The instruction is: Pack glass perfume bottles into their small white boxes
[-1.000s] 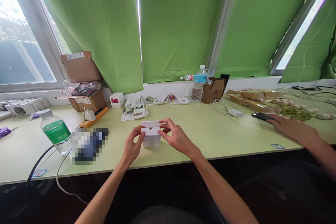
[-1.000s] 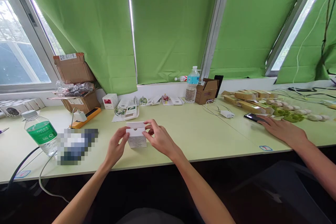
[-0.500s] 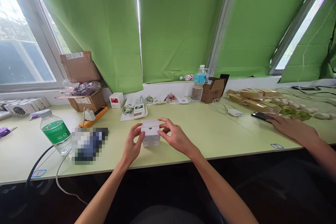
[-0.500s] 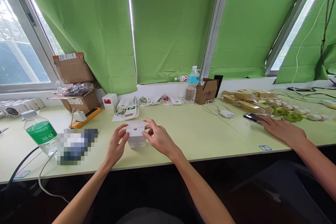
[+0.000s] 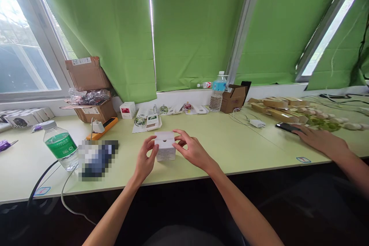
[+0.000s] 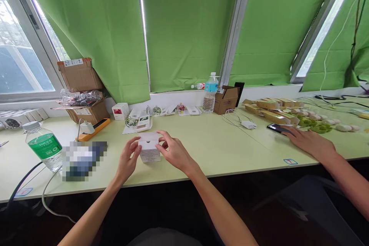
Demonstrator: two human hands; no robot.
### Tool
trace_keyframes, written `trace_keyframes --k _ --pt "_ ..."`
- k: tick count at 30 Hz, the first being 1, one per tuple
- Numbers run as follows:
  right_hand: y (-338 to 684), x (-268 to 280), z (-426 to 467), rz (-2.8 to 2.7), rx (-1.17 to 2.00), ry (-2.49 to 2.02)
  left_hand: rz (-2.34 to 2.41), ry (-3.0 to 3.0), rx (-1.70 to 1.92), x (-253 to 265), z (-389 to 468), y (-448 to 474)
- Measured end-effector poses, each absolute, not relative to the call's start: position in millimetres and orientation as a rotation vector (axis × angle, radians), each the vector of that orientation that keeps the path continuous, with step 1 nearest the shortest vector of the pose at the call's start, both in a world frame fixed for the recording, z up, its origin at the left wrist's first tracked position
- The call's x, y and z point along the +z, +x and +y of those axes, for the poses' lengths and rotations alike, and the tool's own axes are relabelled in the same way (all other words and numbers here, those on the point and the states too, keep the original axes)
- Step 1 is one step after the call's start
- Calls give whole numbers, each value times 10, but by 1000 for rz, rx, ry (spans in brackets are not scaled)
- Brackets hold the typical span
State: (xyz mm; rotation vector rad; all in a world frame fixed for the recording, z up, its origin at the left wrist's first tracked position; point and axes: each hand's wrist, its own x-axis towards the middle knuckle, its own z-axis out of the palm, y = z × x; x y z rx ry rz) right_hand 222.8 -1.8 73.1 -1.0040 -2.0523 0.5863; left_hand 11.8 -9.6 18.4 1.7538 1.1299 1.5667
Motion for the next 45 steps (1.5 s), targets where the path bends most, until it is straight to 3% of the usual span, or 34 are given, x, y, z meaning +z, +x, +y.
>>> trace_keyframes --k 45 --pt "2232 729 -21 -2076 550 -1018 1165 1802 1594 170 -81 136"
